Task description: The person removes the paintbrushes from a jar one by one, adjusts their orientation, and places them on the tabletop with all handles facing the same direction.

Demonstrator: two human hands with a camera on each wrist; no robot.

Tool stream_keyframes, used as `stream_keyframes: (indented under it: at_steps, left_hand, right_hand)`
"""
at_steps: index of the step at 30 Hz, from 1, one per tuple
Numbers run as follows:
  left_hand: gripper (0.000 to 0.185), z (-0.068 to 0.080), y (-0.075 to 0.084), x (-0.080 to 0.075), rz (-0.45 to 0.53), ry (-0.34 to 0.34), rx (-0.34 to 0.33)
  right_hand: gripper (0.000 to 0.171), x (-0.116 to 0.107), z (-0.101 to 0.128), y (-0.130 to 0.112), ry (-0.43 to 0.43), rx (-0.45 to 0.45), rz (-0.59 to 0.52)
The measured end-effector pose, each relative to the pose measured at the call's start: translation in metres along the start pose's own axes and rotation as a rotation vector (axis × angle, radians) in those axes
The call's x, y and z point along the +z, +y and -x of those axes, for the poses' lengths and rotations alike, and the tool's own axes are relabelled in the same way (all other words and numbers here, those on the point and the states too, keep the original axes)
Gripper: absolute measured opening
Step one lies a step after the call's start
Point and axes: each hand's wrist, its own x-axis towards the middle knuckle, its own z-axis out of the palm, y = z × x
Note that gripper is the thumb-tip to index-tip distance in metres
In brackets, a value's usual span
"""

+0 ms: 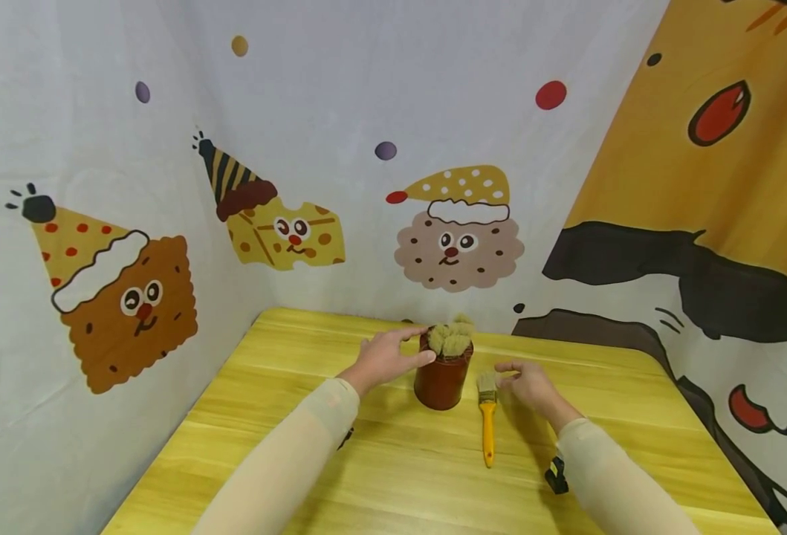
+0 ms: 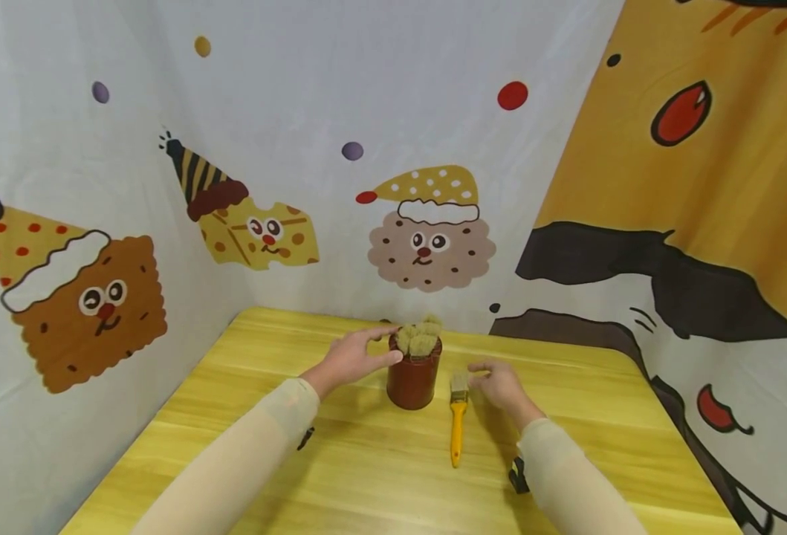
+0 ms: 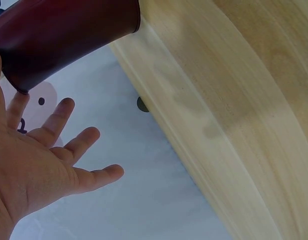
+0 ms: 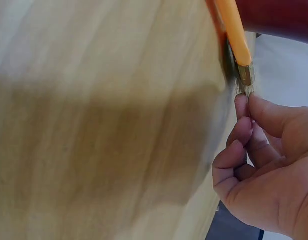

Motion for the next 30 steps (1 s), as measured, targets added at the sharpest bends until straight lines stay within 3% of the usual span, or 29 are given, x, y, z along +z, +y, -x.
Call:
stream_keyframes:
  at_steps: [12, 20, 30]
  left_hand:
    - [0.066, -0.001, 0.001, 0.0, 0.009, 0.006, 0.012]
    - [0.065, 0.001, 0.003, -0.002, 0.0, -0.002, 0.002]
    - [0.064, 0.001, 0.002, -0.001, -0.003, 0.0, 0.002]
  right_hand:
    - [0.037, 0.005, 0.0, 0.003, 0.033, 0.016, 0.067]
    - [0.066, 0.004, 0.002, 0.002, -0.064, -0.118, 0.247]
    - [0.065, 0.014, -0.004, -0.001, -0.05, -0.127, 0.277]
